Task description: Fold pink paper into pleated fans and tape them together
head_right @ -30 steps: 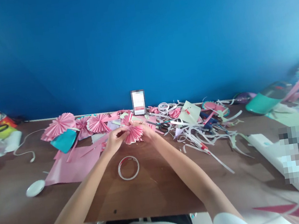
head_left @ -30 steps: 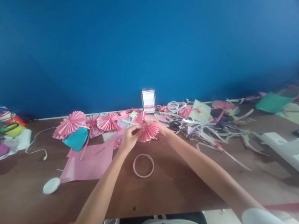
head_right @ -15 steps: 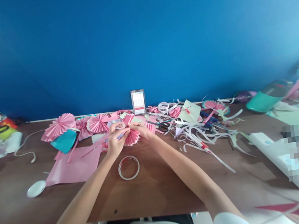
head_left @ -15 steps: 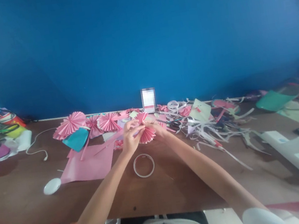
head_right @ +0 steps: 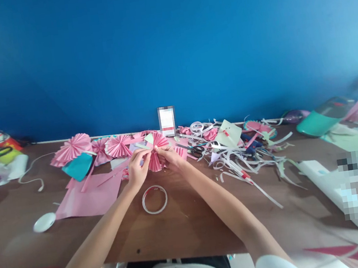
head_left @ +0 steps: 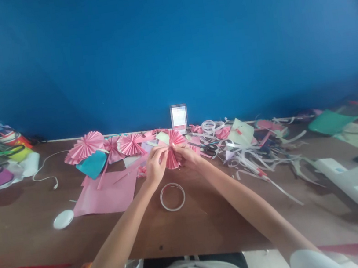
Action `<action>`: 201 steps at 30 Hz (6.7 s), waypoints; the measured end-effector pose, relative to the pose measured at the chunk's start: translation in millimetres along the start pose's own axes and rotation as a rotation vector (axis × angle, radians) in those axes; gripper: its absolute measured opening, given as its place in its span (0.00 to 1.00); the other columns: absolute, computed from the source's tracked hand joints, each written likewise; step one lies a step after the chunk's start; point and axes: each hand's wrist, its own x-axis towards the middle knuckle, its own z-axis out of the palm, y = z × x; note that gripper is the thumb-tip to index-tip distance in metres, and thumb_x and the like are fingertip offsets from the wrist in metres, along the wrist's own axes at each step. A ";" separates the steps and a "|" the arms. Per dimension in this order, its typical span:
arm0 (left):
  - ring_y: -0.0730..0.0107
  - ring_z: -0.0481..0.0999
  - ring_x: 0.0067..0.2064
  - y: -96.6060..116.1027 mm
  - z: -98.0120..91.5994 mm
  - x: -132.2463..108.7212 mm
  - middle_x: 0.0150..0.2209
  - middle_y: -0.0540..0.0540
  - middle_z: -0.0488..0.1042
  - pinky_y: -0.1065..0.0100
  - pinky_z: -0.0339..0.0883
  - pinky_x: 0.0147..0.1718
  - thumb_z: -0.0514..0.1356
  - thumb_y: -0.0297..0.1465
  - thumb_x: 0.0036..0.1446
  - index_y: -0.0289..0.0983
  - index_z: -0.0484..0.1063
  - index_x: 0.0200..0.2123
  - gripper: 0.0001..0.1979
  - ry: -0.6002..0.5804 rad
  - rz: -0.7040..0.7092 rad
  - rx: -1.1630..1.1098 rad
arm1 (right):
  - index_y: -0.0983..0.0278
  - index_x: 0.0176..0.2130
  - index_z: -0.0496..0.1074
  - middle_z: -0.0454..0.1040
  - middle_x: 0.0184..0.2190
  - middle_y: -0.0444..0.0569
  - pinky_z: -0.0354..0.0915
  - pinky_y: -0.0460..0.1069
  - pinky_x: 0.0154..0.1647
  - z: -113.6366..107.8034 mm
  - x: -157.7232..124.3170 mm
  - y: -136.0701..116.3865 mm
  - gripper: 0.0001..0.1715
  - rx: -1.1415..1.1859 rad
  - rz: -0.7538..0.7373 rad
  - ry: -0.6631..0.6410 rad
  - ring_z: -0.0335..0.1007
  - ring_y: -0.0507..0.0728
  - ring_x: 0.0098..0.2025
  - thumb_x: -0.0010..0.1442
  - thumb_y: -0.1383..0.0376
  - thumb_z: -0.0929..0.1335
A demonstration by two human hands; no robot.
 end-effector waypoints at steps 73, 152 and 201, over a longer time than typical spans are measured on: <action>0.67 0.75 0.32 -23.6 -13.1 16.4 0.30 0.45 0.79 0.69 0.67 0.32 0.69 0.44 0.49 0.34 0.79 0.31 0.18 -0.227 -0.534 -0.530 | 0.62 0.29 0.79 0.77 0.28 0.45 0.67 0.50 0.36 16.3 -4.1 0.6 0.16 -0.299 -0.290 0.185 0.71 0.54 0.33 0.45 0.54 0.77; 0.45 0.64 0.53 -16.6 3.5 9.0 0.50 0.36 0.67 0.52 0.59 0.50 0.56 0.24 0.57 0.37 0.69 0.34 0.04 -0.199 -0.216 0.552 | 0.61 0.33 0.63 0.70 0.31 0.45 0.60 0.50 0.35 -16.2 6.1 2.4 0.09 -0.991 -0.392 0.369 0.65 0.56 0.34 0.61 0.62 0.58; 0.59 0.76 0.44 12.1 15.7 70.4 0.42 0.42 0.77 0.63 0.67 0.42 0.65 0.41 0.55 0.36 0.75 0.43 0.17 -0.562 -0.582 -0.914 | 0.64 0.34 0.71 0.74 0.34 0.48 0.63 0.50 0.39 -10.1 -6.9 -76.7 0.09 -0.966 -0.545 0.236 0.69 0.57 0.38 0.58 0.63 0.62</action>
